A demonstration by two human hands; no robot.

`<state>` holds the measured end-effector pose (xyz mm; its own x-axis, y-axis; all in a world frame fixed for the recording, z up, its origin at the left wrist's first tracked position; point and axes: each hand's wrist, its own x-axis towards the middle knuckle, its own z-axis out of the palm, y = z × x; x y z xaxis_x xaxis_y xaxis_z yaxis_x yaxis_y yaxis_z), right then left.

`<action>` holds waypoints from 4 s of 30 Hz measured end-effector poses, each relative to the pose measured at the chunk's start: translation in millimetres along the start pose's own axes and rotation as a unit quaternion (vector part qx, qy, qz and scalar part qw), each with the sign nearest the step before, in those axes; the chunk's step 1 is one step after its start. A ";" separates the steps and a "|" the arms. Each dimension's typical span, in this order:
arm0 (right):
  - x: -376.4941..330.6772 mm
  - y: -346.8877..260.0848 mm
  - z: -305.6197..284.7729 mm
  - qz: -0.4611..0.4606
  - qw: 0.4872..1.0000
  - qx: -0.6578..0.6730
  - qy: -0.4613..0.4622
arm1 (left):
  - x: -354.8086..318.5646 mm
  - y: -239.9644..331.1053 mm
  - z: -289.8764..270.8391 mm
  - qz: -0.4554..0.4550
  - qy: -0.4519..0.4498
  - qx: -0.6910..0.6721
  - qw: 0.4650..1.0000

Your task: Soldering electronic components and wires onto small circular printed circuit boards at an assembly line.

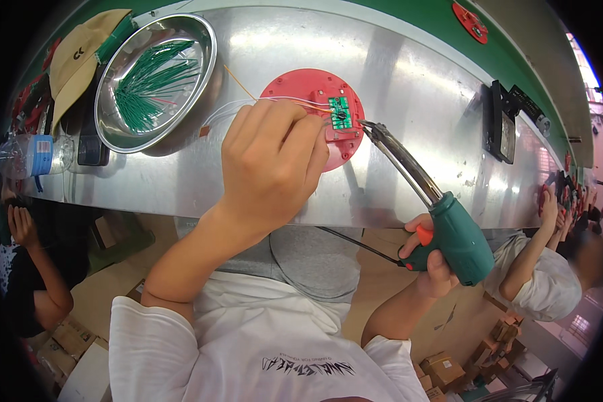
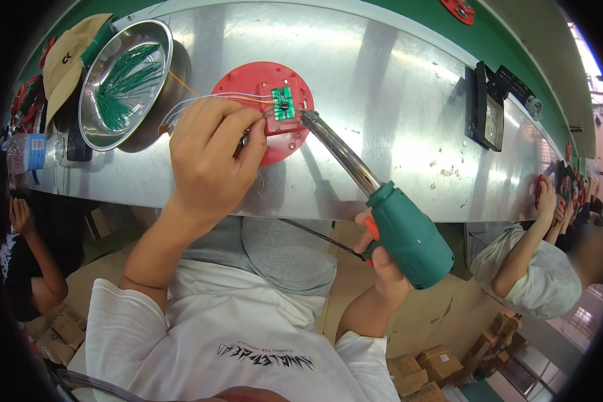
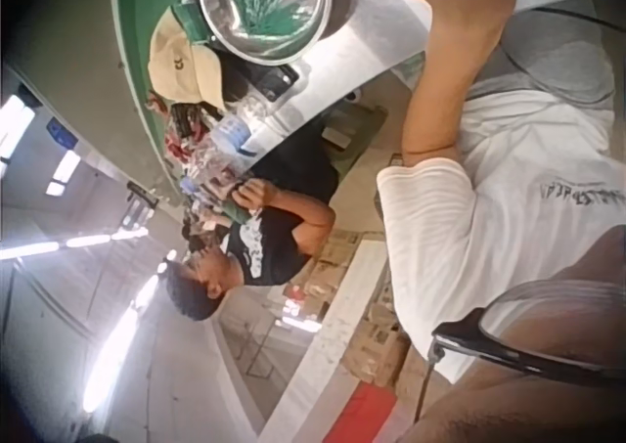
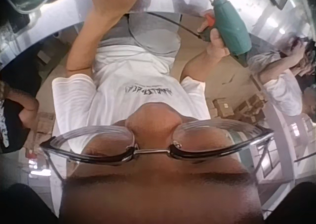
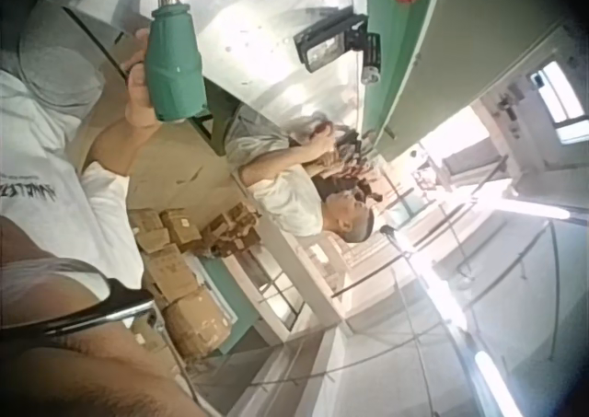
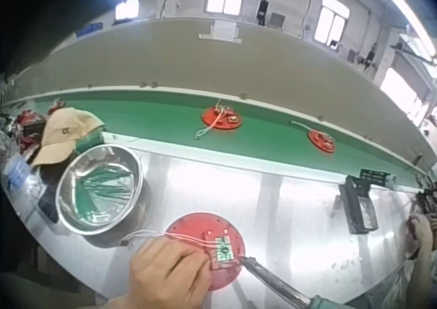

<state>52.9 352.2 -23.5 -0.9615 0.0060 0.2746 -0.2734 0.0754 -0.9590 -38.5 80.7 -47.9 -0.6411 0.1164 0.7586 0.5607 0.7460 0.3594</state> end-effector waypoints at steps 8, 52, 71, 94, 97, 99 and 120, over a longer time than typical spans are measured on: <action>7.3 -2.5 2.8 0.013 0.998 -0.032 -0.045 | 1.0 1.5 3.0 -0.017 -0.002 -0.004 1.000; 55.1 43.4 -16.4 0.117 0.954 0.182 0.206 | -4.9 10.7 12.4 -0.003 0.009 0.036 0.999; 46.4 46.7 -26.7 0.080 0.971 0.178 0.139 | -7.6 11.5 2.0 -0.113 -0.023 0.009 0.993; 43.0 28.6 -0.1 -0.015 0.933 0.254 0.253 | 98.5 -15.6 -35.0 0.000 -0.506 0.107 0.856; 41.0 28.1 1.1 -0.014 0.927 0.259 0.270 | 143.8 -44.6 -3.3 0.009 -0.474 0.130 0.871; 40.1 29.3 1.3 -0.020 0.925 0.261 0.274 | 174.7 -58.5 29.5 -0.046 -0.367 0.177 0.912; 40.5 35.0 4.6 -0.005 0.916 0.234 0.325 | 333.4 -65.9 324.9 -0.177 -0.314 0.084 0.929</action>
<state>4.3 350.5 -46.3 -0.7816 0.6116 0.1223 -0.4097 -0.3557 -0.8400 -459.4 283.4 4.7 -0.9787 0.1638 0.1240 0.2002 0.8960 0.3964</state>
